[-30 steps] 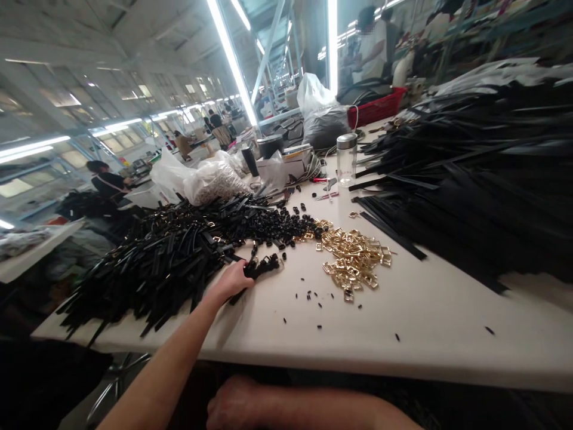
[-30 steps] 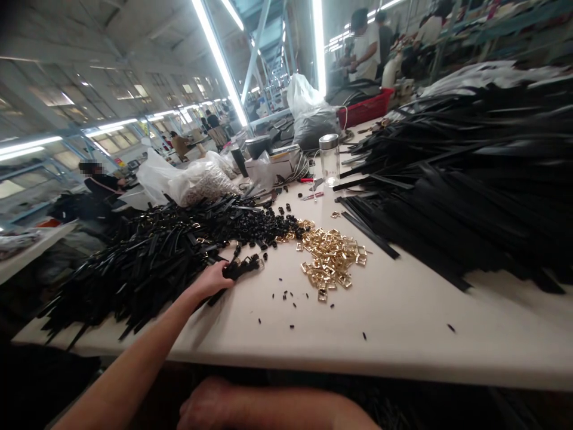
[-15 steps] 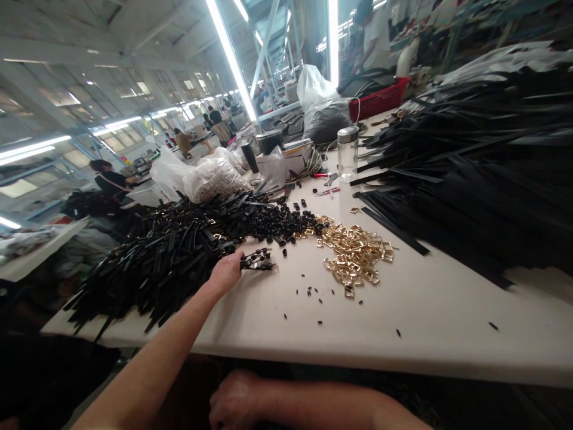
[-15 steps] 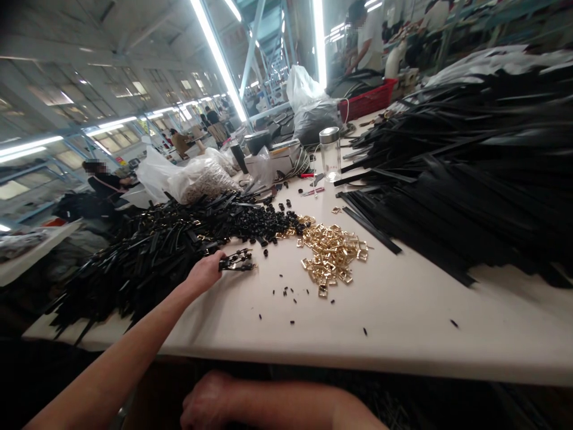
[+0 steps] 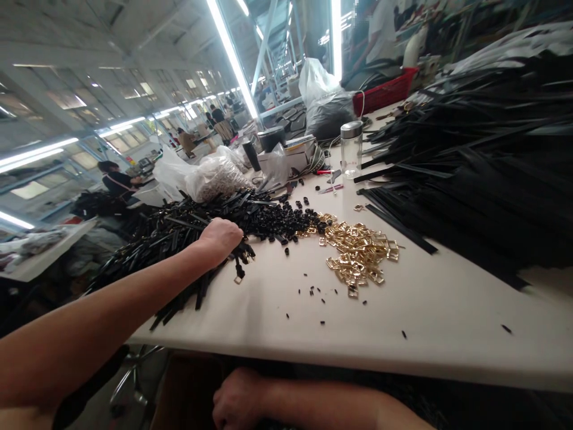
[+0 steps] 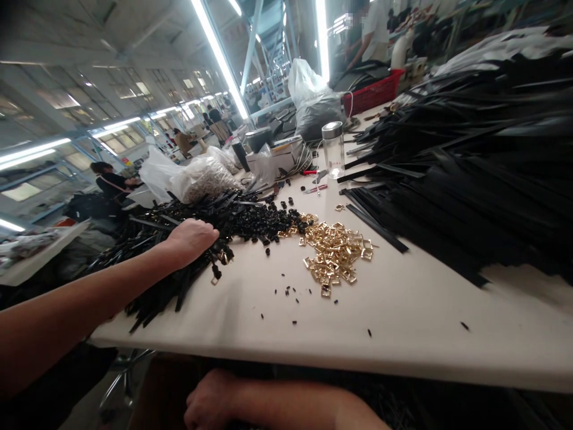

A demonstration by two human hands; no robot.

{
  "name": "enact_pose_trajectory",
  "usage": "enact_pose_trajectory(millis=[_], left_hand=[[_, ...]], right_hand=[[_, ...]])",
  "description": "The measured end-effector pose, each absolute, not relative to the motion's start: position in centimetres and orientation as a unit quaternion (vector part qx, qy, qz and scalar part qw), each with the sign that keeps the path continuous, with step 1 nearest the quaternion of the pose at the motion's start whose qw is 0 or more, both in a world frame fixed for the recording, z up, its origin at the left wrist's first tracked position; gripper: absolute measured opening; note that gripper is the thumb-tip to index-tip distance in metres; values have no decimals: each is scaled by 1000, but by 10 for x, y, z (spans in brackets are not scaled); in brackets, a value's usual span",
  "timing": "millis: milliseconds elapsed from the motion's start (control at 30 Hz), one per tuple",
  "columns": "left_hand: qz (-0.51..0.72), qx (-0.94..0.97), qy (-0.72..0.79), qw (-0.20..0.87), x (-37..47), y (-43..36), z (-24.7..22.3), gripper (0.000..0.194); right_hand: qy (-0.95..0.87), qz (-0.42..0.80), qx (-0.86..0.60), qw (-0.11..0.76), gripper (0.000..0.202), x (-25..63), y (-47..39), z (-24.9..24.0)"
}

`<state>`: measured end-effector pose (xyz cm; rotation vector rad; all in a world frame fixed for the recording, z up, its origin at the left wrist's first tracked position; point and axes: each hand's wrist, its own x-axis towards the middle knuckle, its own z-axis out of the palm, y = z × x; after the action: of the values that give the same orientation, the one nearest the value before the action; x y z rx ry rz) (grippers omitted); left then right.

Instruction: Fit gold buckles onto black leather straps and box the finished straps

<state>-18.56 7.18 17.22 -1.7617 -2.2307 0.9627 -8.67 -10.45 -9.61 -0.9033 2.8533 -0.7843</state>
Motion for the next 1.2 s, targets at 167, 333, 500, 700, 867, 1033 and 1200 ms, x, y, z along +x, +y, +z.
enact_pose_trajectory(millis=[167, 333, 500, 700, 867, 1033, 1200], left_hand=[[318, -593, -739, 37, -172, 85, 140, 24], [319, -580, -749, 20, -179, 88, 114, 23], [326, -556, -764, 1, -201, 82, 126, 16], [292, -525, -799, -11, -227, 59, 140, 21], [300, -509, -807, -8, -234, 44, 150, 21], [341, -524, -780, -4, -225, 47, 177, 20], [363, -531, -766, -5, -207, 53, 172, 27]], right_hand=[[919, -256, -295, 51, 25, -87, -102, -94], [917, -243, -304, 88, 23, -88, -100, -86], [917, -258, -299, 61, 22, -89, -102, -89], [918, -270, -291, 24, 18, -94, -110, -104], [922, -257, -289, 1, 16, -97, -115, -117], [921, -264, -285, -25, 19, -95, -115, -119], [922, -259, -287, -3, 21, -92, -112, -111]])
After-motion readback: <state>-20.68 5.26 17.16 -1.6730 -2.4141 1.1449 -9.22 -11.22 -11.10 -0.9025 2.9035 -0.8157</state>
